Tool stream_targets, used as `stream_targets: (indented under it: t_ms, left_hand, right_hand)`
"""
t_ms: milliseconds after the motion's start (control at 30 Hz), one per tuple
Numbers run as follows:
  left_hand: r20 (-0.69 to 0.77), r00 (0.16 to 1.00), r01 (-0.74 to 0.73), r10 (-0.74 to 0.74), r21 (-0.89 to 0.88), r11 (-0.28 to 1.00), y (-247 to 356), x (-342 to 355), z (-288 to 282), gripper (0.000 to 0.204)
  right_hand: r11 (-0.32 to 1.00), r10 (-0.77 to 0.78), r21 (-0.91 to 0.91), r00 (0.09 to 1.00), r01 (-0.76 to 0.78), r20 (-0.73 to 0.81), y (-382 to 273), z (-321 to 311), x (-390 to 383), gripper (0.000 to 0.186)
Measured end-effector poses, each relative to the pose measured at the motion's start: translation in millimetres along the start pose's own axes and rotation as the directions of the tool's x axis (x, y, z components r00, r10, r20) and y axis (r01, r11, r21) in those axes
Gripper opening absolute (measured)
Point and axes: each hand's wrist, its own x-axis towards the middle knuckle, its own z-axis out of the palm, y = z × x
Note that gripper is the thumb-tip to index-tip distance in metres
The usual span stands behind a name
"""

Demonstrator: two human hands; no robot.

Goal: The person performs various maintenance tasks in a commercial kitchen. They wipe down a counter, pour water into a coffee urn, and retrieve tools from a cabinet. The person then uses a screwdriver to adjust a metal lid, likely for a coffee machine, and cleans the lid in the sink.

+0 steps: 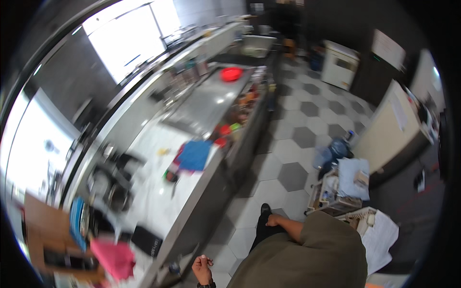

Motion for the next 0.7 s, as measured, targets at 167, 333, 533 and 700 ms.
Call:
stream_targets:
  t_ms: [167,333,533,700]
  left_hand:
    - [0.435,0.896,-0.205,0.092,0.220,0.954,38.5,167.1,154.3,0.024]
    - [0.605,0.788,-0.280,0.112,0.191,0.941,122.7,299.2,375.3,0.008]
    - [0.768,0.584,-0.366,0.262,-0.039,0.930,178.4,351.0,584.5,0.007]
    - [0.841,0.482,-0.305,0.245,-0.100,0.947,162.5,402.7,702.3,0.020]
  right_hand:
    - [0.944,0.011,0.328,0.988,0.041,-0.154,81.3,-75.8,-11.7,0.051]
    - [0.748,0.224,0.659,0.909,0.071,-0.352,207.6,-190.9,-32.8,0.050]
    - [0.290,0.725,0.883,0.517,0.370,-0.455,285.1,-310.0,-116.7,0.044]
    - [0.302,0.840,0.846,0.297,0.439,-0.454,356.7,-372.1,-116.2,0.031]
